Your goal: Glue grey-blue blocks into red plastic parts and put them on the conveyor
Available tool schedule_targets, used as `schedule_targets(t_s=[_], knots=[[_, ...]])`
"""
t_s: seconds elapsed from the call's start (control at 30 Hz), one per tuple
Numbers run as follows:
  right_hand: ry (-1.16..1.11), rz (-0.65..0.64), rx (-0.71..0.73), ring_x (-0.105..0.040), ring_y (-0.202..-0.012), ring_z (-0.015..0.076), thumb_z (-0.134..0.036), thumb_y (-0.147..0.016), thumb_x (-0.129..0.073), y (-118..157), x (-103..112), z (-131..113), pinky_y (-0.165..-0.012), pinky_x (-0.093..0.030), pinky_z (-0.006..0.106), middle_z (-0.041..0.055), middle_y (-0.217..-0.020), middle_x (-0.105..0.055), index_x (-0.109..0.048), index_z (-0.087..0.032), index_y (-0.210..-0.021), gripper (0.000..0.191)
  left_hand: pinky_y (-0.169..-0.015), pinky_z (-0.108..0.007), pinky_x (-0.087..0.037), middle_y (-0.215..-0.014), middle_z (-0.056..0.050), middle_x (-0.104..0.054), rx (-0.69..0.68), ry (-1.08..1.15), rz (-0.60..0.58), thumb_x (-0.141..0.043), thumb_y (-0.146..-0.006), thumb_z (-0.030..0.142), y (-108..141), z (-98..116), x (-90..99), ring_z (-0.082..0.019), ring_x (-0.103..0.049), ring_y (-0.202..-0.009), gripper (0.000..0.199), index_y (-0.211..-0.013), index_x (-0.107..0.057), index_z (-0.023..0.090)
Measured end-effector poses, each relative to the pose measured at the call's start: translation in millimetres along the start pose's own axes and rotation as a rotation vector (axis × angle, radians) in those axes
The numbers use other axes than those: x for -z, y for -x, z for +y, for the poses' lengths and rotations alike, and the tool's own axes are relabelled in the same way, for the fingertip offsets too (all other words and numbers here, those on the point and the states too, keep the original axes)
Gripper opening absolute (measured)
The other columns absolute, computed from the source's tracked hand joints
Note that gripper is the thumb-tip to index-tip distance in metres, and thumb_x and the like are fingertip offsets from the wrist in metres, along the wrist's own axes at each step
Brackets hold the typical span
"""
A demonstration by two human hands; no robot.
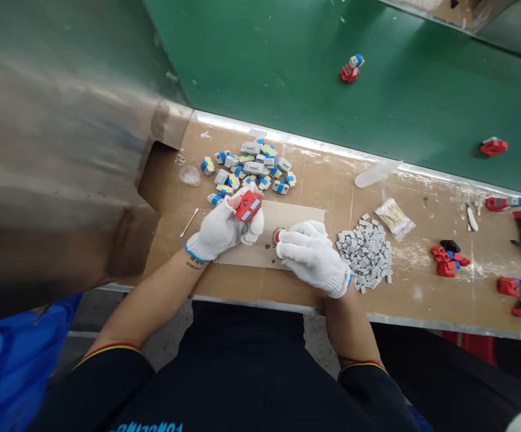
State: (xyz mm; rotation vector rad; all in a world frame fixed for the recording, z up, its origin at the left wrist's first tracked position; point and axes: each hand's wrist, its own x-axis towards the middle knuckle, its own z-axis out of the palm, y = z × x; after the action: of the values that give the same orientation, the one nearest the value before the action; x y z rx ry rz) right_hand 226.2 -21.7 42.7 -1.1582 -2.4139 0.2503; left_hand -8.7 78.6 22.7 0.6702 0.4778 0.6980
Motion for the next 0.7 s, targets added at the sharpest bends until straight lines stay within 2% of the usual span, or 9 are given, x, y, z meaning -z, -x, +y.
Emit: schedule_targets(t_s=[0.1, 0.27, 0.4, 0.53, 0.7], knots=[[0.031, 0.077, 0.000, -0.063, -0.089, 0.0180, -0.010, -0.107, -0.064, -2.2, 2.7, 2.3, -0.089, -0.037, 0.039, -0.0052, -0.091, -0.082, -0.064, -0.028, -0.094, 0.022, -0.041, -0.029, -0.041, -0.054, 0.000, -0.061, -0.002, -0.009, 0.041, -0.065, -0.110, 0.068, 1.0, 5.0, 0.7, -0.018, -0.049, -0.039, 0.050, -0.105, -0.074, 0.019], [0.081, 0.165, -0.032, -0.064, -0.086, 0.0169, -0.015, -0.110, -0.067, -3.3, 2.6, 5.8, -0.088, -0.038, 0.039, -0.0060, -0.090, -0.082, -0.064, -0.028, -0.090, 0.024, -0.043, -0.028, -0.041, -0.057, 0.002, -0.058, -0.014, 0.025, 0.076, -0.071, -0.108, 0.066, 0.7, 12.2, -5.5, -0.017, -0.049, -0.043, 0.045, -0.100, -0.073, 0.022], [0.089, 0.226, -0.033, -0.064, -0.084, 0.0172, -0.016, -0.111, -0.066, -2.1, -1.2, 8.7, -0.087, -0.039, 0.039, -0.0057, -0.090, -0.082, -0.065, -0.028, -0.096, 0.019, -0.043, -0.026, -0.041, -0.065, 0.003, -0.063, -0.029, 0.031, 0.101, -0.073, -0.108, 0.062, 2.0, 9.2, -9.5, -0.016, -0.053, -0.045, 0.040, -0.122, -0.076, 0.025], [0.054, 0.261, -0.049, -0.066, -0.083, 0.0166, -0.014, -0.109, -0.067, -1.2, -6.8, 10.5, -0.087, -0.040, 0.039, -0.0057, -0.091, -0.083, -0.067, -0.028, -0.098, 0.017, -0.039, -0.024, -0.037, -0.061, 0.006, -0.060, -0.055, -0.003, 0.069, -0.075, -0.106, 0.061, 2.3, 6.7, -8.5, -0.014, -0.045, -0.039, 0.045, -0.137, -0.075, 0.029], [0.060, 0.252, -0.101, -0.066, -0.081, 0.0162, -0.011, -0.107, -0.066, 0.7, -9.3, 13.1, -0.086, -0.040, 0.039, -0.0056, -0.085, -0.080, -0.067, -0.028, -0.091, 0.023, -0.038, -0.025, -0.034, -0.060, 0.006, -0.058, -0.064, 0.092, 0.045, -0.071, -0.110, 0.055, 0.5, 6.7, -2.7, -0.014, -0.044, -0.037, 0.026, -0.122, -0.072, 0.032]])
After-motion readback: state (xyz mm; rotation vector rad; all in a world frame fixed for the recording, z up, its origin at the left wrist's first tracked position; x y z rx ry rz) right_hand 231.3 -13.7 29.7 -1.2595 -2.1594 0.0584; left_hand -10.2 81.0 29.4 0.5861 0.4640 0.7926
